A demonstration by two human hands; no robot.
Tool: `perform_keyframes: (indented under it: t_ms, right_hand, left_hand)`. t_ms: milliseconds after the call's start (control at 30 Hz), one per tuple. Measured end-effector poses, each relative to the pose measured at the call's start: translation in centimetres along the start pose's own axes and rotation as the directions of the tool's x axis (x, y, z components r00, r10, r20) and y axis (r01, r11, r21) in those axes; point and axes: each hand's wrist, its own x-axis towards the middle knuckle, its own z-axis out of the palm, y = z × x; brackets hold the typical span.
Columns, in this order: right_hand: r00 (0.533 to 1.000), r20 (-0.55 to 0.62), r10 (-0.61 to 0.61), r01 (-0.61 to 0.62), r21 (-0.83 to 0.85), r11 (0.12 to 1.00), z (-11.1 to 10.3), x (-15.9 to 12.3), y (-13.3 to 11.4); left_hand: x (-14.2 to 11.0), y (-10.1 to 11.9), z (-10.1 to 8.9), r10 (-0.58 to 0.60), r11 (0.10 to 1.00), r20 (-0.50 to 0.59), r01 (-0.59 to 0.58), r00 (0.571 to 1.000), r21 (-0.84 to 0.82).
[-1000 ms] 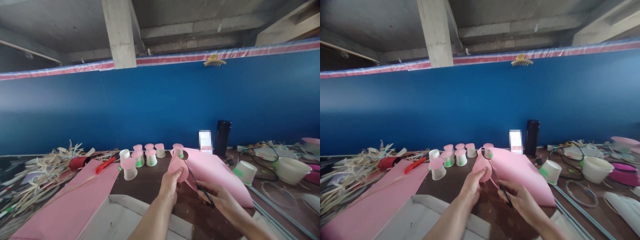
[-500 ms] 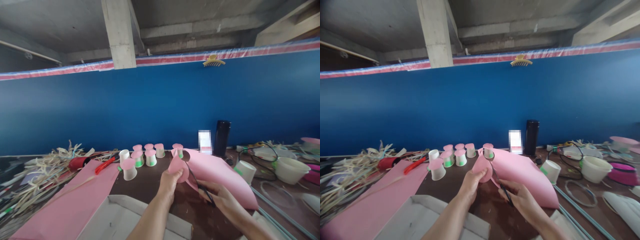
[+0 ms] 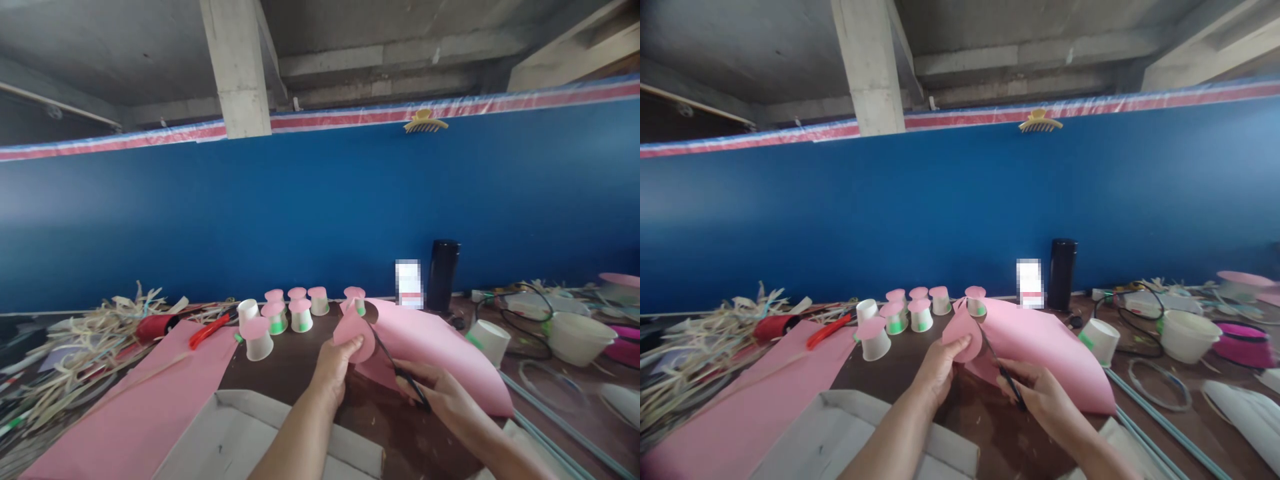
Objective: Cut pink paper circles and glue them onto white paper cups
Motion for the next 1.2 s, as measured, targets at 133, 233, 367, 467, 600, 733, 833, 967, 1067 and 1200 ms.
perform_keyframes:
  t_ms: [133,233,367,467,600,733,833,967,1067,1200]
  right_hand:
    - [1.0,-0.014,0.001,-0.002,-0.049,0.999,0.0,0.0,0.0]
    - [1.0,0.008,-0.019,0.019,-0.038,0.999,0.0,-0.1,-0.3]
    - [1.0,0.018,-0.01,0.01,-0.008,1.0,0.0,0.0,-0.3]
    - [1.0,0.013,0.0,0.0,0.002,1.0,0.0,0.0,-0.3]
    - [0.999,0.026,-0.022,0.021,0.009,1.0,0.1,-0.1,-0.7]
    - [0.999,0.039,-0.028,0.029,-0.019,0.999,0.1,-0.2,-1.2]
    - [0.999,0.046,-0.028,0.03,-0.041,0.999,0.1,-0.3,-1.3]
    - [0.999,0.043,-0.025,0.027,-0.044,0.999,0.1,-0.3,-1.2]
    - [0.999,0.028,-0.023,0.025,-0.052,0.998,0.1,-0.3,-1.3]
    - [1.0,0.011,0.006,-0.006,-0.055,0.998,0.0,-0.3,-1.3]
  left_hand:
    - [0.0,0.1,-0.1,0.002,1.0,0.008,-0.002,1.0,-0.008]
    - [0.0,0.2,0.0,0.02,1.0,0.02,-0.02,1.0,-0.004]
    - [-0.1,0.4,0.0,0.009,1.0,0.015,-0.009,1.0,0.0]
    - [-0.1,0.5,0.0,-0.01,1.0,0.003,0.01,1.0,0.007]
    - [0.1,0.4,-0.1,-0.027,1.0,-0.015,0.027,1.0,0.006]
    - [0.3,0.2,-0.3,-0.006,1.0,-0.006,0.006,1.0,0.0]
    - [0.2,0.4,-0.4,-0.003,0.999,-0.011,0.003,1.0,0.035]
    - [0.0,0.9,-0.4,-0.012,0.996,-0.013,0.013,1.0,0.088]
    - [-0.1,1.1,-0.3,0.02,0.993,0.013,-0.021,1.0,0.117]
    - [-0.3,1.2,-0.2,-0.004,0.99,0.03,-0.001,1.0,0.138]
